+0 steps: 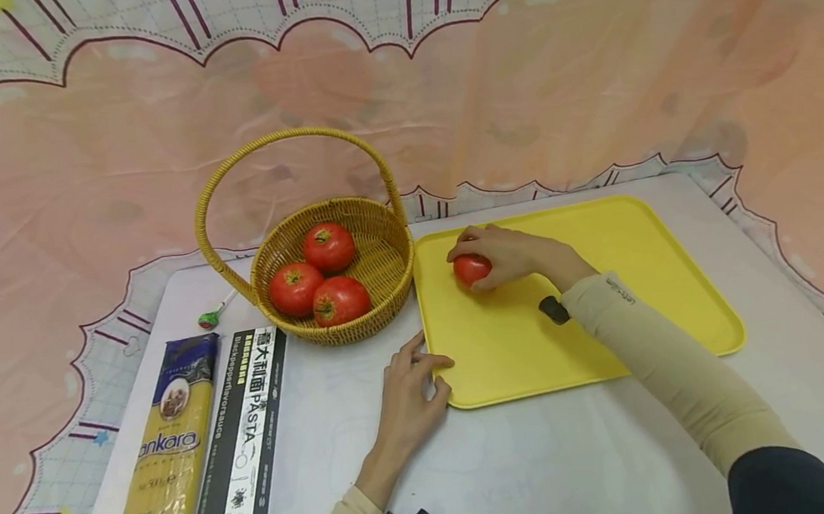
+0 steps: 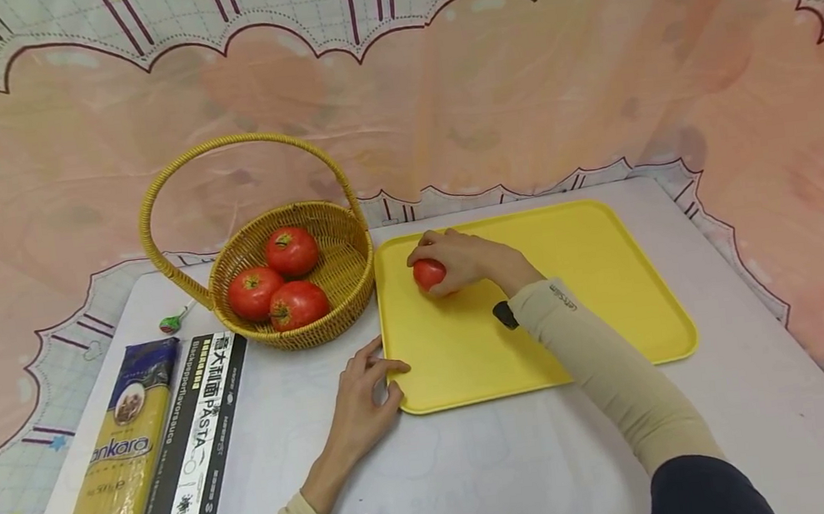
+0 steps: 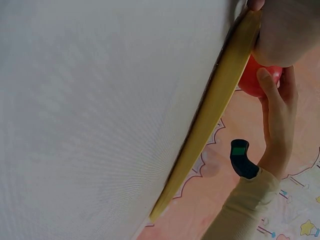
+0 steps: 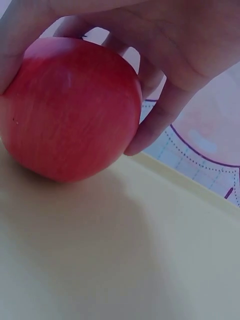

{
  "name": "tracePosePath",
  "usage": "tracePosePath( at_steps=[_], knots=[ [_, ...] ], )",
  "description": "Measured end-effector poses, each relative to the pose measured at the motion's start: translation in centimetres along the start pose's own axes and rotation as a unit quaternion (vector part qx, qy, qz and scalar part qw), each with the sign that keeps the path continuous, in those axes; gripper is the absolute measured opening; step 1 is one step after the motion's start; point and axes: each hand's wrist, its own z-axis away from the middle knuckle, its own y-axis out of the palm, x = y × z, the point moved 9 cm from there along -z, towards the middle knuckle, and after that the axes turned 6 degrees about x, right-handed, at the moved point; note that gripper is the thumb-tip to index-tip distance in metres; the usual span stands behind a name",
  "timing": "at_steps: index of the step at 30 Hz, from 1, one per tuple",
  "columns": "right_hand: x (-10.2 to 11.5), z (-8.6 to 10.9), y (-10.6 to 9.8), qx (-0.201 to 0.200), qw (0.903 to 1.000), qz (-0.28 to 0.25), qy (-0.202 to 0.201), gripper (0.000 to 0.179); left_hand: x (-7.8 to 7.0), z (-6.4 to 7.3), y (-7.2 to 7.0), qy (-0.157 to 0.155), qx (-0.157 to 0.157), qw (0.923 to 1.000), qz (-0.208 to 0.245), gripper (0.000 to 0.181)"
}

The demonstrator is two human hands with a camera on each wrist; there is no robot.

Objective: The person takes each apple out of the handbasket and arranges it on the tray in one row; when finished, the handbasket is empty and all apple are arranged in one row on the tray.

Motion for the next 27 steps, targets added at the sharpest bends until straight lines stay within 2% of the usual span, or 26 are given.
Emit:
tracePosePath(
  at_steps=[12, 19, 27],
  knots=[
    [0.0, 0.3, 0.6, 0.005, 0.9996, 0.01, 0.026, 0.058, 0.1, 0.1, 0.0, -0.007, 0.007, 0.9999, 0.004, 0.026],
    [0.0, 0.5, 0.7, -0.004, 0.9991, 0.014, 0.039, 0.066, 0.0, -0.1, -0.1, -0.003, 0.004, 1.0, 0.003, 0.026],
    [-0.1, 0.6, 1.1, -0.004, 0.9991, 0.012, 0.042, 0.067, 0.1, -0.1, 0.1, -0.007, 0.009, 0.9999, 0.005, 0.026]
  ],
)
